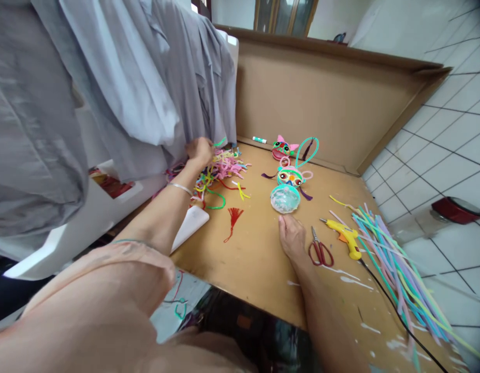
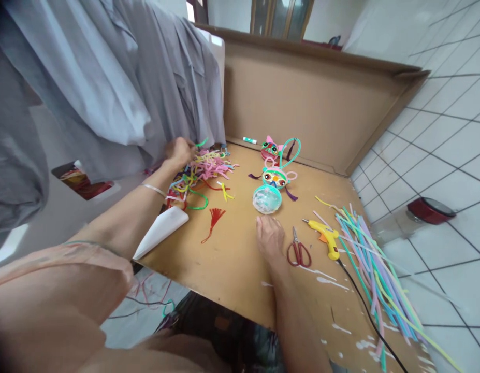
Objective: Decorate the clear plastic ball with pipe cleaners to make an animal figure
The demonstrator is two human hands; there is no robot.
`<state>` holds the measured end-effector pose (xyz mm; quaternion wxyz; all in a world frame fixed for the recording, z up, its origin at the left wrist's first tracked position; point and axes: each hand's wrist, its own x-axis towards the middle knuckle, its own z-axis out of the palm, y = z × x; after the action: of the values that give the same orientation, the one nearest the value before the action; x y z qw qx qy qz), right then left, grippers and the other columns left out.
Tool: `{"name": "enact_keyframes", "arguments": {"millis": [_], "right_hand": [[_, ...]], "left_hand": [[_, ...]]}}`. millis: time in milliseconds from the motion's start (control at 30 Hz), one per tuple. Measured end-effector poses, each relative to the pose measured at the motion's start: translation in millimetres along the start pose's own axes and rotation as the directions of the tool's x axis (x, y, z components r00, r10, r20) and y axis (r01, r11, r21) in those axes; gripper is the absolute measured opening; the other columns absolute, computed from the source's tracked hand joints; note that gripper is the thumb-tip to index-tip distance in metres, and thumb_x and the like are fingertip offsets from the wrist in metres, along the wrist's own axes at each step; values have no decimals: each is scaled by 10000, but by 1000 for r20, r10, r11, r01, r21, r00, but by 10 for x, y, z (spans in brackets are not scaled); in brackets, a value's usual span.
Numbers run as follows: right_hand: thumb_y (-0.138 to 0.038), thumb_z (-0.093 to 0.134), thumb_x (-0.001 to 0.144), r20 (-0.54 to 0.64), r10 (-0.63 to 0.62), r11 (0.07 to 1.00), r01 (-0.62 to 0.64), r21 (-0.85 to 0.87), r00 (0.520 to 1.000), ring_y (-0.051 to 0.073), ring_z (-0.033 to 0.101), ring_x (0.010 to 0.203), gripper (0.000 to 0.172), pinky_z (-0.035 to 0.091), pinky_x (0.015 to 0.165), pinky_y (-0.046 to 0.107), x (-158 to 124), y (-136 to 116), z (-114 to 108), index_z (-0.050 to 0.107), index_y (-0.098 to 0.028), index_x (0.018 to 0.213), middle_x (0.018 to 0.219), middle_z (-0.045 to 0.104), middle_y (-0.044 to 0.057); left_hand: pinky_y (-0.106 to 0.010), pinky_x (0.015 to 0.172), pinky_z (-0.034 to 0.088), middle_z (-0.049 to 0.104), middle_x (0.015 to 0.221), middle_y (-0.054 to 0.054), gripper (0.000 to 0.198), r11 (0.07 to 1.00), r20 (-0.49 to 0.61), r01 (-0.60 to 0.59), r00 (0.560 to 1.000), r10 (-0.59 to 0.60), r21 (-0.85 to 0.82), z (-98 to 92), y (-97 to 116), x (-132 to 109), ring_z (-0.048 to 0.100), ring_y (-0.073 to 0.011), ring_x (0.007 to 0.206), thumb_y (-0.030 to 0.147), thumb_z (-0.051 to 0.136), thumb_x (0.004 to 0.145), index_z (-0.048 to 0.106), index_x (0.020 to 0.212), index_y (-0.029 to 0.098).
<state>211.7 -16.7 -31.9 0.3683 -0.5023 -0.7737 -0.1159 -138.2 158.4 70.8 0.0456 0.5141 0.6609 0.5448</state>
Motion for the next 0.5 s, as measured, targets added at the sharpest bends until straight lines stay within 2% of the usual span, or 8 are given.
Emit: {"name": "enact_keyframes", "arguments": {"millis": [100,200,267,367,500], "right_hand": [[-315,329,1015,8,-29,999,29,-13,1000,173,518,585,406,323,637,302,10,-12,-7,529,-220,675,616,606,42],[-321,319,1019,5,-35,999,35,-8,999,176,527,591,416,328,636,301,16,-22,-14,545,-217,685,625,619,50],[-326,314,1019,-8,-16,1000,16,2,1000,177,534,597,419,332,632,299,18,-24,-16,567,-214,705,640,632,56],[-331,308,1018,-28,22,1000,-21,18,999,180,539,602,420,336,628,298,22,-26,-17,596,-209,737,659,649,64],[-340,305,1016,-37,35,998,-34,44,999,174,534,592,424,332,620,294,24,-35,-14,591,-208,734,665,648,64]], "left_hand": [[-348,870,493,644,731,-56,189,993,-86,-10,996,1,-115,-125,170,67,652,-229,917,308,702,794,628,698,163],[-301,837,489,635,748,-22,170,925,-174,-146,981,89,-349,-225,381,91,627,-178,848,314,677,842,653,760,168],[-288,820,486,614,728,-1,176,862,-235,-241,961,147,-446,-288,519,86,600,-155,810,323,676,867,656,785,168],[-271,812,477,600,752,19,226,829,-301,-305,937,175,-468,-385,711,59,566,-123,791,368,674,894,639,865,147],[-251,794,469,601,829,9,325,803,-334,-335,925,181,-493,-468,883,11,569,-106,819,455,590,944,577,952,130]]}}
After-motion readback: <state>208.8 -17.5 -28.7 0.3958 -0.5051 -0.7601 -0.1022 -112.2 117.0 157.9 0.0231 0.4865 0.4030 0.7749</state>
